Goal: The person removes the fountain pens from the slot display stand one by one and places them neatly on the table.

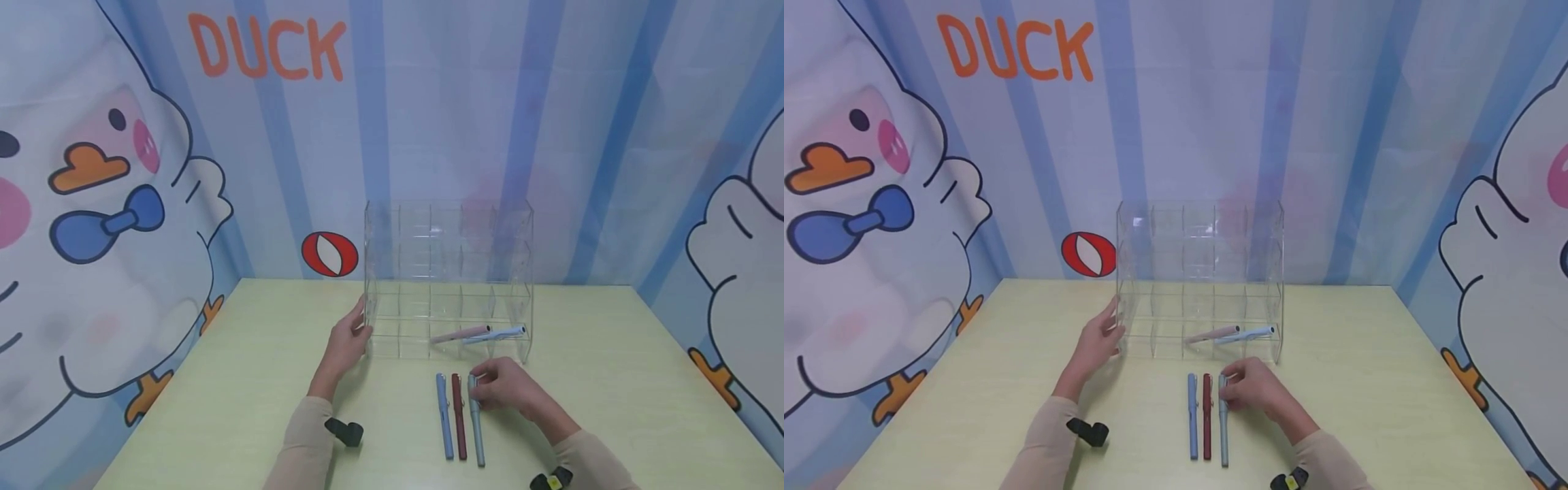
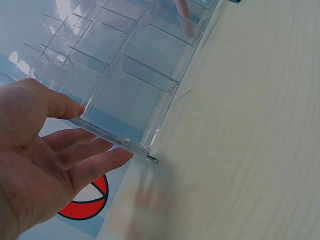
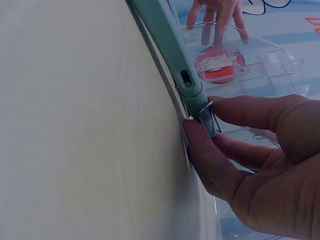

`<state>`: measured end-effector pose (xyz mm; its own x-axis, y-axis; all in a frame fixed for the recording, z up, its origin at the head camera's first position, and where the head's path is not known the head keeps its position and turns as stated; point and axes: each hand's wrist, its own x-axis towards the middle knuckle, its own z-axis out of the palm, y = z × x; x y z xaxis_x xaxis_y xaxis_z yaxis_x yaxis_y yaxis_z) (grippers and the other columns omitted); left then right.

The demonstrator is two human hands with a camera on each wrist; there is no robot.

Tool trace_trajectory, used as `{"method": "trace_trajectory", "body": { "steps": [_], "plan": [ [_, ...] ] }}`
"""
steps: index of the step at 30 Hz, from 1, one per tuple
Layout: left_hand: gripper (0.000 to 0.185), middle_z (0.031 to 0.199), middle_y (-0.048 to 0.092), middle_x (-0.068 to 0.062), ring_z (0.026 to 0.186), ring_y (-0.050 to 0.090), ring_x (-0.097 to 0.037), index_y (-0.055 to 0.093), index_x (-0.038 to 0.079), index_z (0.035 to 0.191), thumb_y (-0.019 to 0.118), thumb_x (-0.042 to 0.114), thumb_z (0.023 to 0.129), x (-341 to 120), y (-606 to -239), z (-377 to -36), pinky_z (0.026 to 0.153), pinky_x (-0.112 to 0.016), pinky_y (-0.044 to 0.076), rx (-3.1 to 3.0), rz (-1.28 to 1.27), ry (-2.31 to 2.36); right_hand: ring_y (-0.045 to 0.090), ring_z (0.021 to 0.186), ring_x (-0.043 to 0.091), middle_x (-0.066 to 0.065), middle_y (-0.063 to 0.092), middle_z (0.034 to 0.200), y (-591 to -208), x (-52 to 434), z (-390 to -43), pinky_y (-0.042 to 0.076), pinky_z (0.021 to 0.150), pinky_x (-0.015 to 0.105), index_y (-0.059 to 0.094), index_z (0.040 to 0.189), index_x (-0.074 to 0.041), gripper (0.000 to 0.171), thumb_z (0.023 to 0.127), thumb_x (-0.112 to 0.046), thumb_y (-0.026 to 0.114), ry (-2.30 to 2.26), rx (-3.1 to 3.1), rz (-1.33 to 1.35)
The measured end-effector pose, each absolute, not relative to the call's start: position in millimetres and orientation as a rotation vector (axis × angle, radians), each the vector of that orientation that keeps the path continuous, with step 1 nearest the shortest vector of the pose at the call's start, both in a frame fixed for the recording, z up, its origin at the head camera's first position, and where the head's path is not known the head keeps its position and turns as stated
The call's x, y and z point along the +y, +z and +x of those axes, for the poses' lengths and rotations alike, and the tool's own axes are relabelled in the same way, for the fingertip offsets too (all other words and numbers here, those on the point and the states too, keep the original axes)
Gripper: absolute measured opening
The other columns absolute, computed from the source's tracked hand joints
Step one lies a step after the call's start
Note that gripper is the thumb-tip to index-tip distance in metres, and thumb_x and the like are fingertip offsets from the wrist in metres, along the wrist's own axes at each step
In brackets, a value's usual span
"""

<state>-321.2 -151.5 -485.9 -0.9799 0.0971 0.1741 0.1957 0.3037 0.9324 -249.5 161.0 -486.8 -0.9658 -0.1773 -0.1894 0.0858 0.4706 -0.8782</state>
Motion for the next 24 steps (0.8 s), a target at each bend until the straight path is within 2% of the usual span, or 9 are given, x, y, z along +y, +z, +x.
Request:
{"method": "trace_trajectory", "body": {
  "steps": [5, 14, 24],
  "plan": [
    [0.068, 0.155, 0.04, -0.016, 0.13, 0.051, -0.039, 0.027, 0.03, 0.159, 0.054, 0.005, 0.101, -151.0, -483.8, -320.9, 0.081, -0.049, 0.056, -2.468, -0.27, -1.782, 0.067, 0.075, 0.02, 0.011, 0.066, 0.091, -487.1, 158.1, -249.3, 0.058, 0.066, 0.036, 0.066, 0.115, 0.01, 0.037, 0.08, 0.002, 0.076, -1.453, 2.521, -0.06],
    [0.068, 0.153, 0.041, -0.019, 0.129, 0.053, -0.039, 0.027, 0.027, 0.159, 0.053, 0.004, 0.101, -151.9, -486.8, -322.3, 0.077, -0.048, 0.056, -2.459, -0.28, -1.785, 0.064, 0.072, 0.018, 0.008, 0.065, 0.086, -486.8, 154.3, -247.5, 0.056, 0.063, 0.034, 0.068, 0.111, 0.01, 0.035, 0.079, 0.0, 0.077, -1.375, 2.597, -0.048],
    [0.068, 0.153, 0.041, -0.019, 0.129, 0.052, -0.04, 0.027, 0.027, 0.159, 0.053, 0.004, 0.101, -152.1, -485.8, -320.5, 0.079, -0.05, 0.055, -2.457, -0.284, -1.791, 0.065, 0.068, 0.018, 0.007, 0.067, 0.084, -487.8, 153.9, -246.7, 0.056, 0.061, 0.034, 0.068, 0.111, 0.01, 0.033, 0.081, 0.0, 0.075, -1.347, 2.621, -0.058]
  ]
}}
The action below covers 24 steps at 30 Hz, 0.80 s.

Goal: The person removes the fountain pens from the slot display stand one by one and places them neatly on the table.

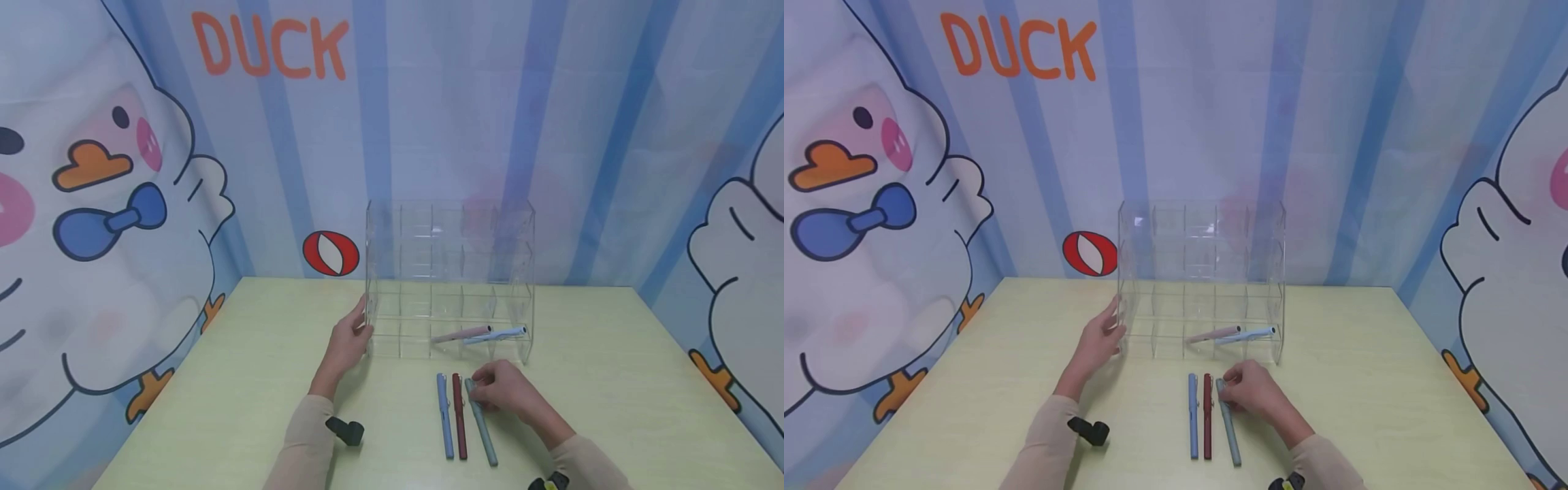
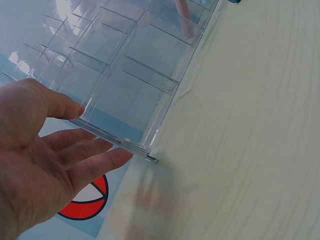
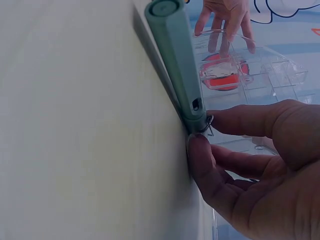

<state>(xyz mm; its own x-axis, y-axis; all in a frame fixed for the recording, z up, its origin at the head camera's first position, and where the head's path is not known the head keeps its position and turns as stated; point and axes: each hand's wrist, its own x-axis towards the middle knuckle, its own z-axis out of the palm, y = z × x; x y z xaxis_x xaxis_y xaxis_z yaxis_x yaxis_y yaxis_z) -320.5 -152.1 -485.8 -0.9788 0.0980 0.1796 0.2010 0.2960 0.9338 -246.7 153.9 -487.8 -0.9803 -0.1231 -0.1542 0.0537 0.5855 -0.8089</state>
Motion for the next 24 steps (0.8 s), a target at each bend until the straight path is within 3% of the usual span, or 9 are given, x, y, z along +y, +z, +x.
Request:
{"method": "trace_trajectory", "body": {
  "steps": [14, 24],
  "plan": [
    [0.068, 0.157, 0.038, -0.014, 0.131, 0.05, -0.038, 0.027, 0.029, 0.159, 0.054, 0.005, 0.101, -150.8, -483.1, -319.8, 0.089, -0.045, 0.054, -2.484, -0.266, -1.765, 0.064, 0.064, 0.018, 0.006, 0.067, 0.083, -485.9, 153.9, -245.8, 0.055, 0.058, 0.034, 0.068, 0.113, 0.007, 0.034, 0.082, -0.005, 0.075, -1.29, 2.651, -0.055],
    [0.068, 0.156, 0.039, -0.016, 0.131, 0.05, -0.04, 0.026, 0.026, 0.159, 0.053, 0.004, 0.101, -151.2, -483.7, -319.5, 0.087, -0.049, 0.054, -2.468, -0.271, -1.792, 0.065, 0.062, 0.02, 0.008, 0.066, 0.082, -488.2, 154.3, -245.2, 0.056, 0.057, 0.035, 0.067, 0.118, 0.006, 0.034, 0.084, 0.001, 0.07, -1.341, 2.631, -0.074]
  ]
}}
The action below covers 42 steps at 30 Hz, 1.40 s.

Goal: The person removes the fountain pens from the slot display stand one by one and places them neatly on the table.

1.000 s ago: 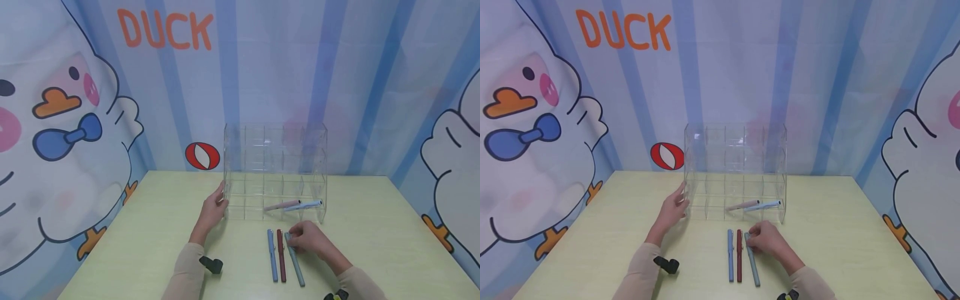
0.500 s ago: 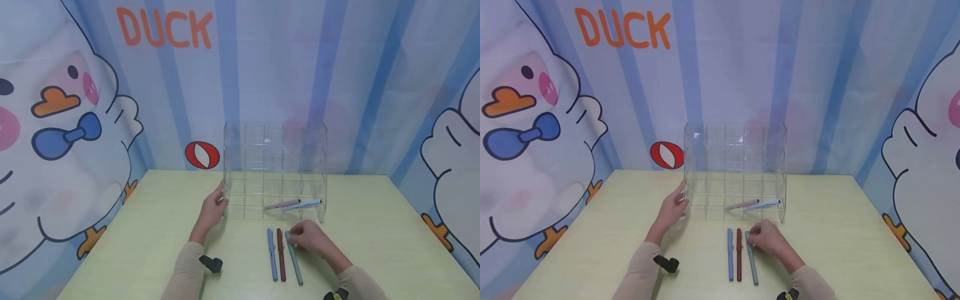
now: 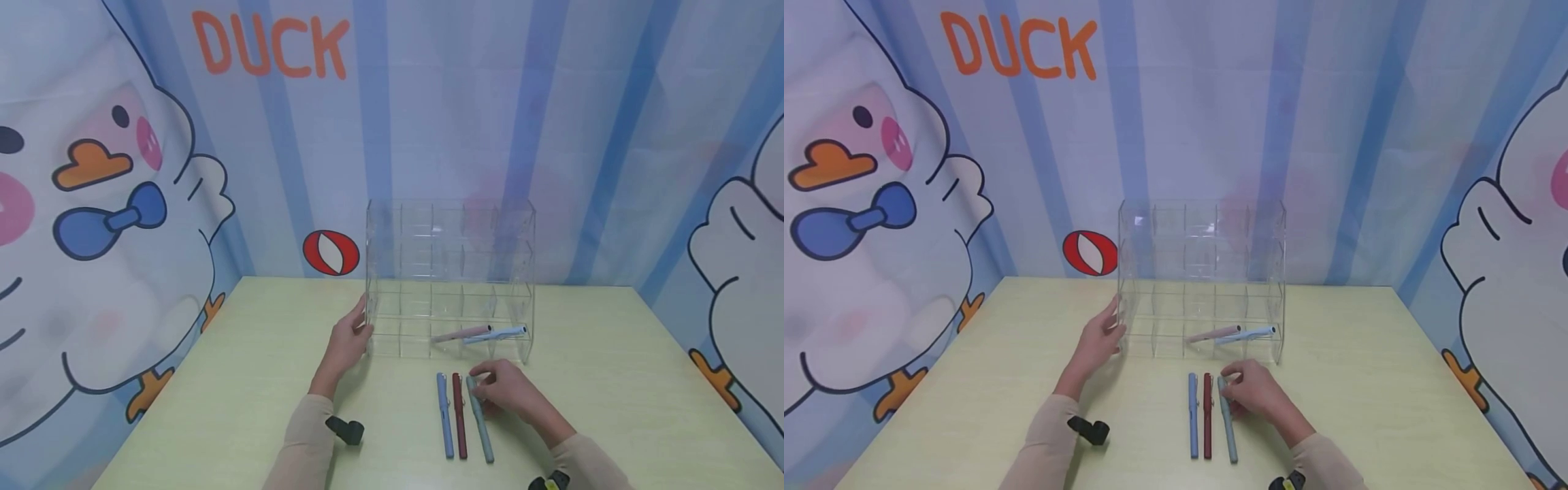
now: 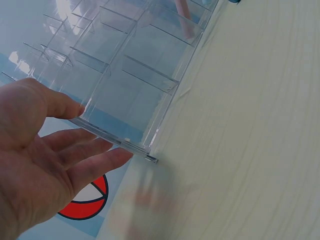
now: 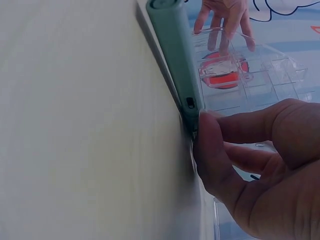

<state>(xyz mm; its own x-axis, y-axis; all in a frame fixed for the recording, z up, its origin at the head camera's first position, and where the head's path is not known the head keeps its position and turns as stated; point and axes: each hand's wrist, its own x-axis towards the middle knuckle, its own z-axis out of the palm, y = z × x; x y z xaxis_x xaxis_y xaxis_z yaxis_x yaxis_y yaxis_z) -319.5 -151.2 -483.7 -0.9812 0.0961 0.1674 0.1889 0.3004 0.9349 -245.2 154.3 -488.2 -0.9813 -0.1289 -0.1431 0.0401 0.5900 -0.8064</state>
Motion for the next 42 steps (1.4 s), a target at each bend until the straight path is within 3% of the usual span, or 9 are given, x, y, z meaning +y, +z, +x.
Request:
{"method": "trace_trajectory", "body": {
  "steps": [42],
  "plan": [
    [0.067, 0.154, 0.041, -0.019, 0.129, 0.052, -0.041, 0.027, 0.025, 0.159, 0.053, 0.004, 0.1, -150.9, -483.8, -319.5, 0.077, -0.048, 0.056, -2.457, -0.281, -1.775, 0.062, 0.064, 0.018, 0.005, 0.067, 0.083, -490.3, 157.9, -249.0, 0.048, 0.054, 0.032, 0.067, 0.12, 0.002, 0.034, 0.087, -0.007, 0.068, -1.266, 2.665, -0.092]
  ]
}}
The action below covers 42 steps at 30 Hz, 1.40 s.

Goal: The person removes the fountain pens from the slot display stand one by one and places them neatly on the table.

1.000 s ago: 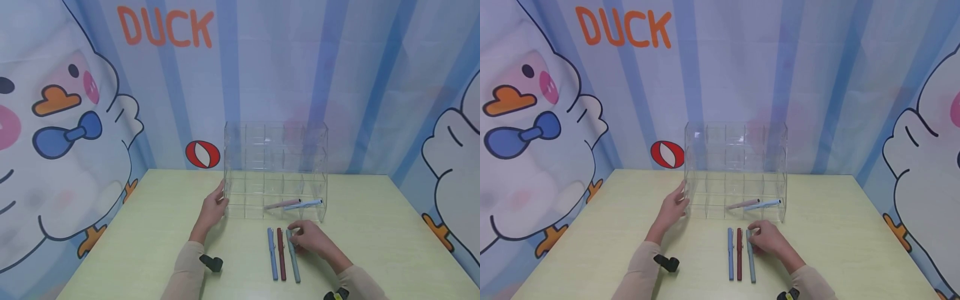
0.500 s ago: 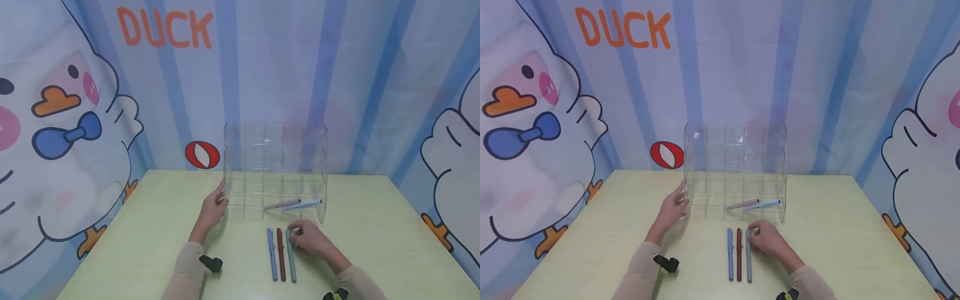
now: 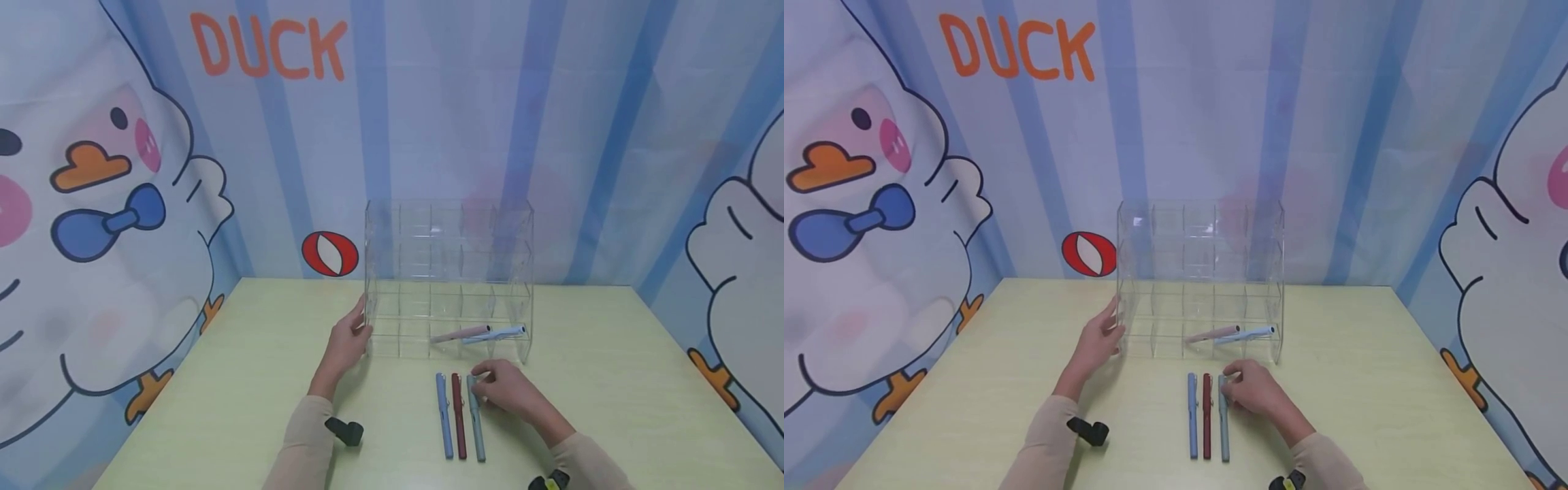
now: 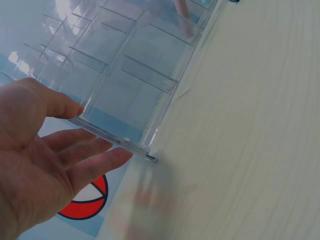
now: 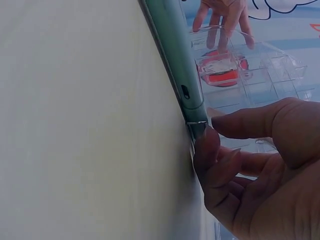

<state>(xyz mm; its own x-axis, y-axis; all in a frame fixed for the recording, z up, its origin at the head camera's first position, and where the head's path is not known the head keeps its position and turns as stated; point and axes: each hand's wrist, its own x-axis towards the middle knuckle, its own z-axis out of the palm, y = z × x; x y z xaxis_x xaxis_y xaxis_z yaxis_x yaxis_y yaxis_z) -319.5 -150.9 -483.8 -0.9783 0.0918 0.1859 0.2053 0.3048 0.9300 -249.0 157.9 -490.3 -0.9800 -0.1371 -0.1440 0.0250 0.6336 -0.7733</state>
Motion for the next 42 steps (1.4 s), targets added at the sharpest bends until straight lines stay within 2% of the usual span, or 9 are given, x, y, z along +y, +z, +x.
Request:
{"method": "trace_trajectory", "body": {
  "steps": [12, 22, 29, 34, 42],
  "plan": [
    [0.068, 0.154, 0.04, -0.021, 0.13, 0.051, -0.042, 0.027, 0.025, 0.159, 0.053, 0.003, 0.1, -150.0, -484.4, -320.5, 0.083, -0.049, 0.056, -2.459, -0.273, -1.783, 0.063, 0.063, 0.02, 0.007, 0.069, 0.085, -474.5, 169.6, -246.8, 0.05, 0.053, 0.035, 0.063, 0.126, 0.004, 0.038, 0.092, -0.013, 0.066, -1.294, 2.635, -0.123],
    [0.067, 0.153, 0.042, -0.021, 0.128, 0.053, -0.04, 0.028, 0.025, 0.159, 0.054, 0.004, 0.1, -150.6, -486.6, -319.9, 0.08, -0.048, 0.057, -2.474, -0.256, -1.774, 0.064, 0.065, 0.023, 0.011, 0.069, 0.091, -452.9, 175.9, -239.0, 0.049, 0.054, 0.035, 0.061, 0.129, 0.005, 0.038, 0.095, -0.012, 0.064, -1.32, 2.591, -0.227],
    [0.068, 0.152, 0.041, -0.023, 0.129, 0.052, -0.04, 0.028, 0.026, 0.159, 0.054, 0.004, 0.1, -152.2, -487.1, -319.7, 0.077, -0.044, 0.057, -2.469, -0.256, -1.793, 0.066, 0.071, 0.028, 0.013, 0.068, 0.095, -435.7, 176.8, -231.9, 0.054, 0.061, 0.043, 0.059, 0.131, 0.006, 0.04, 0.096, -0.013, 0.063, -1.369, 2.56, -0.285],
    [0.068, 0.152, 0.04, -0.024, 0.129, 0.051, -0.042, 0.028, 0.025, 0.159, 0.054, 0.003, 0.1, -153.4, -487.9, -320.8, 0.076, -0.046, 0.056, -2.446, -0.276, -1.823, 0.068, 0.074, 0.028, 0.013, 0.07, 0.097, -425.0, 178.2, -228.2, 0.056, 0.065, 0.043, 0.058, 0.131, 0.007, 0.041, 0.096, -0.013, 0.063, -1.381, 2.594, -0.307],
    [0.068, 0.153, 0.039, -0.025, 0.13, 0.05, -0.043, 0.027, 0.025, 0.159, 0.054, 0.004, 0.101, -153.2, -487.2, -322.3, 0.08, -0.048, 0.057, -2.452, -0.288, -1.817, 0.068, 0.079, 0.026, 0.008, 0.07, 0.096, -416.2, 182.6, -226.5, 0.056, 0.071, 0.044, 0.059, 0.131, 0.006, 0.04, 0.096, -0.015, 0.063, -1.368, 2.664, -0.319]
  ]
}}
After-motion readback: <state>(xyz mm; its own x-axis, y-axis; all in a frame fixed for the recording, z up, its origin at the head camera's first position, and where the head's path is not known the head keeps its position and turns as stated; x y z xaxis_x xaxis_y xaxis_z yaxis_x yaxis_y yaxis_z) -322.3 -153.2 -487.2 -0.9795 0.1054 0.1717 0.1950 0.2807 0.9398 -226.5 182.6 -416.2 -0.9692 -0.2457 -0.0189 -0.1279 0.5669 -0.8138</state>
